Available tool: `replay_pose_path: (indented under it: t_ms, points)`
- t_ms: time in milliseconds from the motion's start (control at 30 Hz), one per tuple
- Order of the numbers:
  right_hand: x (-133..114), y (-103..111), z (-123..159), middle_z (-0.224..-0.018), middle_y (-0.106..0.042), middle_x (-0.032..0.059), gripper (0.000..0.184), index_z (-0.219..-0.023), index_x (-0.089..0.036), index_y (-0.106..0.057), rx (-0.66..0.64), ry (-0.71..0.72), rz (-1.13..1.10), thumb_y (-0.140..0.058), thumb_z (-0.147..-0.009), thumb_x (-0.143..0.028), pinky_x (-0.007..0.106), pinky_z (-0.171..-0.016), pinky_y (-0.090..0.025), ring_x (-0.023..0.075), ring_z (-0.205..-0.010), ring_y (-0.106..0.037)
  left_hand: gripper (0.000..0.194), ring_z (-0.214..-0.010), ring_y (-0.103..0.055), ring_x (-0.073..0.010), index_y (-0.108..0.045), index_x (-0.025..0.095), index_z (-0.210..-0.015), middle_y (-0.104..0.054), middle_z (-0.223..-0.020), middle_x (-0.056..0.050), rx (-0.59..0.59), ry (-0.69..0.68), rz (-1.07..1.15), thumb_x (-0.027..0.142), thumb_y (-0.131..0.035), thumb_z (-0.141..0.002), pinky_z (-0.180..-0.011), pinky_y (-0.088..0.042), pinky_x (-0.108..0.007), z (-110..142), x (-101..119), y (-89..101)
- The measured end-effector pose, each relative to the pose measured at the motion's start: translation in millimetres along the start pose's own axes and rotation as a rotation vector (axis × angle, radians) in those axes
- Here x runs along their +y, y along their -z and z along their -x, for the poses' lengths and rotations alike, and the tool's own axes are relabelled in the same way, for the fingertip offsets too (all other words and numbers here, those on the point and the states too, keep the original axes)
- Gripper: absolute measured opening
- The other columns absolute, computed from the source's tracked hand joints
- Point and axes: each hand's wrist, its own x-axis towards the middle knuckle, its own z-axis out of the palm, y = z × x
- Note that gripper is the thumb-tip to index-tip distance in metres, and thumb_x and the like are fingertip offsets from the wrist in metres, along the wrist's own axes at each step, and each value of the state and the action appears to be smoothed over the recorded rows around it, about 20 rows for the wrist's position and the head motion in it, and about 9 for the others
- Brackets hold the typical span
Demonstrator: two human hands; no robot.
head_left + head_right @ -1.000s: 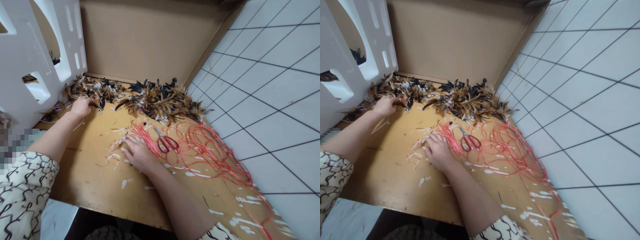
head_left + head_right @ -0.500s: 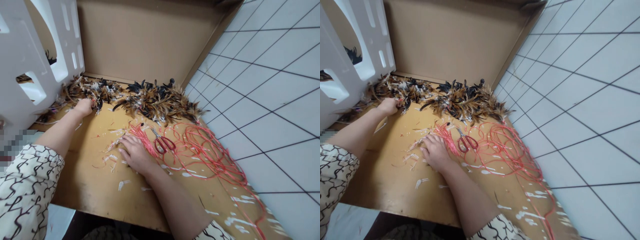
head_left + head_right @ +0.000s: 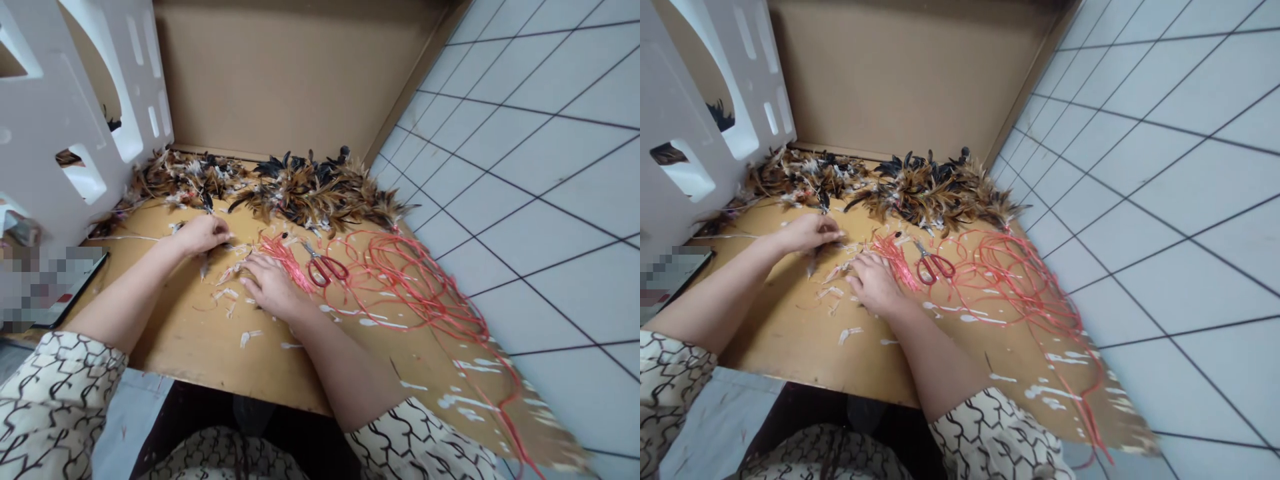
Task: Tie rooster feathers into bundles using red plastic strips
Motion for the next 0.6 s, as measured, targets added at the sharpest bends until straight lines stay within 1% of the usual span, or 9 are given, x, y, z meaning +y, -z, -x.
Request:
replay_pose_path:
  t_ms: [100,167,233,300,367,433,500,567,600]
  points:
    - [3,-5,0,-0.114,-0.061,0.0117,0.025,-0.103,-0.014,-0.062,0.107,-0.005,-0.049,-0.048,-0.084,-0.024,0.041,-0.096,-0.039,0.0222,-0.109,-0.05,0.039,-0.079,-0.061,-0.0176,-0.065,0.013,-0.101,-0.07,-0.091,-0.007,0.229,0.096,0.16,0.037,-0.042,-0.08,-0.071,-0.044,-0.026,2,-2,3.3]
    - [4,-6,0,-0.114,-0.061,0.0113,0.025,-0.101,-0.015,-0.063,0.188,-0.01,-0.07,-0.047,-0.084,-0.023,0.04,-0.096,-0.039,0.0218,-0.108,-0.051,0.04,-0.08,-0.061,-0.018,-0.065,0.013,-0.102,-0.07,-0.091,-0.007,0.324,0.16,0.2,0.036,-0.04,-0.08,-0.072,-0.044,-0.027,4,-6,2.1]
    - [5,-7,-1,-0.111,-0.063,0.0109,0.024,-0.098,-0.015,-0.063,0.233,-0.012,-0.08,-0.047,-0.084,-0.023,0.039,-0.093,-0.041,0.0215,-0.105,-0.052,0.037,-0.079,-0.061,-0.0189,-0.067,0.013,-0.097,-0.07,-0.089,-0.008,0.315,0.193,0.18,0.035,-0.042,-0.079,-0.071,-0.044,-0.028,6,-10,-2.8]
    - [6,-7,-1,-0.106,-0.064,0.01,0.022,-0.096,-0.016,-0.064,0.242,-0.012,-0.086,-0.047,-0.084,-0.023,0.038,-0.091,-0.042,0.0209,-0.101,-0.053,0.033,-0.078,-0.061,-0.0198,-0.067,0.014,-0.092,-0.07,-0.088,-0.007,0.254,0.215,0.124,0.033,-0.045,-0.078,-0.07,-0.044,-0.028,9,-13,-10.0]
    - [6,-7,-1,-0.104,-0.065,0.0092,0.021,-0.094,-0.017,-0.064,0.236,-0.013,-0.085,-0.047,-0.084,-0.023,0.037,-0.09,-0.042,0.0205,-0.099,-0.054,0.03,-0.08,-0.062,-0.0202,-0.067,0.016,-0.092,-0.07,-0.089,-0.007,0.205,0.212,0.066,0.03,-0.046,-0.077,-0.071,-0.045,-0.029,10,-15,-17.2]
    - [6,-8,-2,-0.103,-0.065,0.0089,0.021,-0.093,-0.017,-0.064,0.226,-0.016,-0.078,-0.047,-0.084,-0.023,0.037,-0.09,-0.041,0.0203,-0.099,-0.054,0.029,-0.085,-0.061,-0.0202,-0.066,0.018,-0.095,-0.069,-0.094,-0.007,0.194,0.146,0.017,0.028,-0.045,-0.078,-0.076,-0.045,-0.029,11,-15,-22.9]
    - [6,-9,-2,-0.101,-0.066,0.0086,0.02,-0.092,-0.017,-0.064,0.212,-0.019,-0.069,-0.047,-0.084,-0.022,0.037,-0.091,-0.041,0.02,-0.098,-0.054,0.031,-0.092,-0.059,-0.0208,-0.066,0.018,-0.097,-0.068,-0.098,-0.008,0.213,0.031,-0.022,0.029,-0.044,-0.079,-0.083,-0.044,-0.029,10,-13,-27.0]
    - [5,-11,-3,-0.099,-0.066,0.008,0.019,-0.091,-0.016,-0.064,0.195,-0.025,-0.058,-0.047,-0.084,-0.021,0.036,-0.091,-0.04,0.0196,-0.097,-0.054,0.031,-0.096,-0.057,-0.0218,-0.066,0.018,-0.098,-0.067,-0.099,-0.009,0.224,-0.064,-0.055,0.03,-0.044,-0.08,-0.087,-0.043,-0.031,9,-10,-30.6]
    - [4,-11,-3,-0.099,-0.066,0.0078,0.018,-0.09,-0.016,-0.064,0.189,-0.032,-0.051,-0.048,-0.084,-0.021,0.035,-0.09,-0.04,0.0195,-0.098,-0.054,0.031,-0.097,-0.057,-0.0221,-0.067,0.018,-0.097,-0.067,-0.098,-0.009,0.222,-0.089,-0.072,0.029,-0.044,-0.079,-0.088,-0.043,-0.031,8,-8,-32.4]
